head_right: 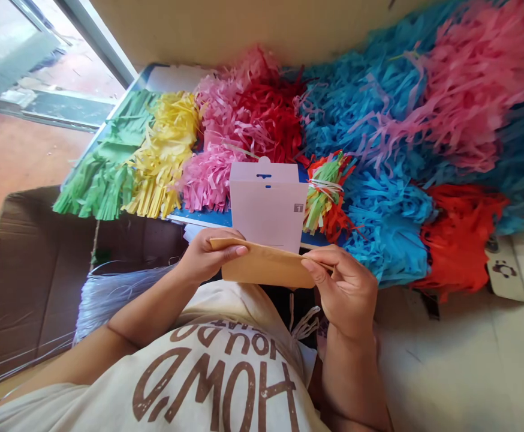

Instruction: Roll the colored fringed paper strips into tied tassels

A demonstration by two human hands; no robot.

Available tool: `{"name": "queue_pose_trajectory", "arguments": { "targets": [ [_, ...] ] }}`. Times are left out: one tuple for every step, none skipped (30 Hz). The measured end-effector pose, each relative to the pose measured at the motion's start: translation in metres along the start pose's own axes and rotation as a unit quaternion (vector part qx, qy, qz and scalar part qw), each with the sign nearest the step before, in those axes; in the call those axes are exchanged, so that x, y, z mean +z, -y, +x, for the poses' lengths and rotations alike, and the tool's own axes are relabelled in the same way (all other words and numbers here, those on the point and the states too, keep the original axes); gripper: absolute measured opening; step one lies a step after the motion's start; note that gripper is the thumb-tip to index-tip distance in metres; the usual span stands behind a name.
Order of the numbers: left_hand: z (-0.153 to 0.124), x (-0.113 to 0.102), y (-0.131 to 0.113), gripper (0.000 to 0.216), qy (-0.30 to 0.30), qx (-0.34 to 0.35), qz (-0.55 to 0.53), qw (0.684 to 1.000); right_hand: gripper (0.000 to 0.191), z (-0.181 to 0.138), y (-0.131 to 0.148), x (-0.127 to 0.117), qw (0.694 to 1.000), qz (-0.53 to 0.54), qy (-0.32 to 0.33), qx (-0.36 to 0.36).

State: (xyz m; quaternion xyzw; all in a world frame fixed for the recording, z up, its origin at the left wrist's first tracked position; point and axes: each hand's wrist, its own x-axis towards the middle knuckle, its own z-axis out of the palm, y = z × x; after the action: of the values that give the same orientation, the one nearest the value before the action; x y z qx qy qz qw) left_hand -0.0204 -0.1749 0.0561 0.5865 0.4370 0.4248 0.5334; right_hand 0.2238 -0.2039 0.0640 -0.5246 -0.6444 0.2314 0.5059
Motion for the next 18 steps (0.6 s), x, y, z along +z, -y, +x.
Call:
{"name": "queue_pose_trajectory", "arguments": {
  "targets": [
    [0.000,0.000,0.000,0.036,-0.002,0.012,0.006,1.000,0.003,-0.001,0.000,0.001,1.000,-0.007,0.004,-0.003],
    [0.000,0.000,-0.001,0.036,-0.003,0.020,0.011,1.000,0.004,-0.001,0.001,0.002,1.000,-0.016,0.012,0.000],
    [0.000,0.001,-0.001,0.035,-0.003,0.025,0.016,1.000,0.005,-0.001,0.003,0.002,0.999,-0.023,0.022,0.006],
    [-0.001,0.002,-0.002,0.035,0.000,0.028,0.020,0.999,0.005,-0.001,0.005,0.003,0.999,-0.027,0.031,0.010],
    [-0.001,0.002,-0.003,0.035,0.003,0.029,0.022,0.999,0.005,-0.001,0.006,0.004,0.999,-0.026,0.037,0.010],
    [-0.001,0.003,-0.003,0.035,0.006,0.031,0.022,0.999,0.004,0.000,0.008,0.004,0.999,-0.023,0.040,0.006],
    [-0.002,0.003,-0.004,0.034,0.006,0.034,0.020,0.999,0.004,0.000,0.010,0.005,0.999,-0.019,0.041,-0.001],
    [-0.002,0.004,-0.004,0.034,0.003,0.036,0.018,0.999,0.006,0.001,0.011,0.005,0.999,-0.015,0.040,-0.010],
    [-0.002,0.004,-0.004,0.035,0.000,0.038,0.017,0.999,0.007,0.001,0.012,0.005,0.999,-0.012,0.039,-0.015],
    [-0.003,0.005,-0.003,0.035,-0.001,0.039,0.017,0.999,0.007,0.001,0.014,0.005,0.999,-0.010,0.040,-0.013],
    [-0.003,0.005,-0.003,0.036,-0.001,0.040,0.017,0.999,0.008,0.001,0.015,0.004,0.999,-0.008,0.042,-0.010],
    [-0.003,0.005,-0.003,0.036,0.001,0.041,0.017,0.999,0.010,0.001,0.016,0.004,0.999,-0.007,0.044,-0.005],
    [-0.003,0.005,-0.003,0.035,0.005,0.043,0.017,0.999,0.012,0.000,0.017,0.003,0.999,-0.010,0.043,-0.003],
    [-0.003,0.006,-0.003,0.034,0.010,0.045,0.016,0.999,0.013,0.000,0.018,0.002,0.999,-0.016,0.040,-0.003],
    [-0.003,0.006,-0.003,0.032,0.014,0.049,0.014,0.999,0.015,-0.001,0.019,0.002,0.999,-0.025,0.034,-0.008],
    [-0.003,0.006,-0.002,0.030,0.017,0.052,0.013,0.998,0.016,-0.001,0.020,0.002,0.999,-0.036,0.027,-0.017],
    [-0.004,0.006,-0.002,0.029,0.021,0.056,0.013,0.998,0.017,-0.001,0.021,0.002,0.998,-0.046,0.023,-0.027],
    [-0.004,0.006,-0.002,0.027,0.023,0.061,0.012,0.998,0.019,-0.002,0.022,0.002,0.998,-0.053,0.022,-0.037]
  ]
}}
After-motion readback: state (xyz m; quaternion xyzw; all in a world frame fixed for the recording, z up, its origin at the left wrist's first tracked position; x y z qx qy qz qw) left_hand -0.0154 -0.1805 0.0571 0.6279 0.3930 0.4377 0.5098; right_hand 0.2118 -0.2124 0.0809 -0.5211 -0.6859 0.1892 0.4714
